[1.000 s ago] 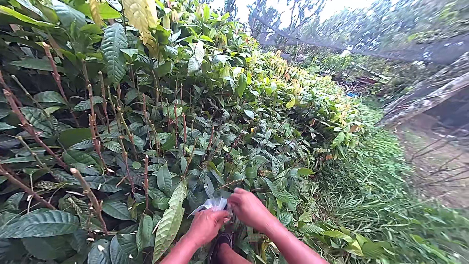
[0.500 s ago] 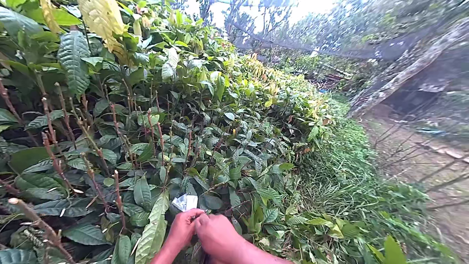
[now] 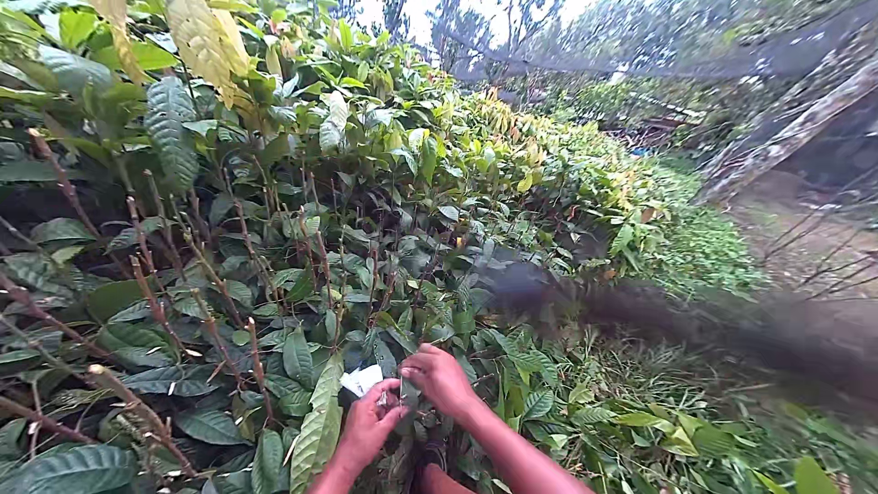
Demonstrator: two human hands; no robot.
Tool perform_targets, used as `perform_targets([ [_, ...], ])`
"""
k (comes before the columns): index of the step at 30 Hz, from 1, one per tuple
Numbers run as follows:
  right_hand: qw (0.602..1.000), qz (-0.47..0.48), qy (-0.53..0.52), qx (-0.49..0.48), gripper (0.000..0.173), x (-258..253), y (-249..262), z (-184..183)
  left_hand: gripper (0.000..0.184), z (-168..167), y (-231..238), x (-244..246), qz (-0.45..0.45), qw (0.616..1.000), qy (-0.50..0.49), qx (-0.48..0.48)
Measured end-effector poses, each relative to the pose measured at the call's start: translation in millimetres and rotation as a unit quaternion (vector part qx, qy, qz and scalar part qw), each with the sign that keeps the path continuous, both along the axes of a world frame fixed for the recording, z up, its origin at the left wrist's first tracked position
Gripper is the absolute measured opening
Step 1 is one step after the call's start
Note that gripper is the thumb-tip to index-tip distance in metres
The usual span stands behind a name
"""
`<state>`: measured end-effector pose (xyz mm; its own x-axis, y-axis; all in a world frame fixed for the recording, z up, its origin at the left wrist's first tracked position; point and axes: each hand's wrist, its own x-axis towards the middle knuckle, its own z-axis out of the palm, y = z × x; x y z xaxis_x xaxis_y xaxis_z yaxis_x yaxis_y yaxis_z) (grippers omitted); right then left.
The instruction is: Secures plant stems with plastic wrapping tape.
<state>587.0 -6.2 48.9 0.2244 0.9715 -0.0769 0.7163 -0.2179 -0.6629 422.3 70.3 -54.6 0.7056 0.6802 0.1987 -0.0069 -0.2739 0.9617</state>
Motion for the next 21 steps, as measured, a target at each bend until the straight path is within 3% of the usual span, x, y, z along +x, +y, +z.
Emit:
perform_targets([
  [1,0.995,-0.03,0.094,-0.022,0.023,9.4,0.4,-12.1,0.044,-1.0,0.9,-1.6,0.002,1.0,-0.021,-0.015],
  [3,0.961,-0.043,0.265,-0.062,0.019,9.8,-6.2,-34.8,0.026,-3.2,2.9,-4.9,0.017,0.997,-0.065,-0.026],
  [5,0.938,-0.03,0.339,-0.056,0.015,2.9,-12.9,-43.1,0.014,-3.4,2.2,-5.0,0.026,0.996,-0.082,-0.038],
  [7,0.961,0.004,0.277,-0.025,0.02,-2.9,-16.2,-44.2,0.012,-1.8,1.0,-3.5,0.041,0.994,-0.084,-0.052],
  [11,0.982,-0.125,0.14,0.032,0.018,-17.2,-7.8,-43.1,0.011,3.6,0.9,1.2,0.026,0.99,-0.063,-0.127],
  [13,0.993,-0.097,0.011,0.058,0.019,-21.7,-9.3,-44.3,0.009,4.7,2.5,0.9,0.006,0.983,-0.055,-0.178],
  [15,0.962,0.0,-0.195,0.19,0.016,-22.3,-14.5,-58.0,0.008,6.3,4.3,-0.5,0.012,0.979,-0.055,-0.194],
  [17,0.912,0.051,-0.301,0.276,0.01,-15.1,-14.9,-68.0,0.008,8.7,4.0,-2.6,0.016,0.978,-0.055,-0.199],
  [19,0.938,0.045,-0.277,0.205,0.018,-8.5,-21.8,-62.4,0.013,10.8,4.4,-4.6,0.006,0.979,-0.063,-0.194],
  [21,0.984,0.014,-0.168,0.052,0.025,-6.8,-30.4,-47.1,0.016,11.1,7.8,-7.0,0.018,0.982,-0.068,-0.173],
])
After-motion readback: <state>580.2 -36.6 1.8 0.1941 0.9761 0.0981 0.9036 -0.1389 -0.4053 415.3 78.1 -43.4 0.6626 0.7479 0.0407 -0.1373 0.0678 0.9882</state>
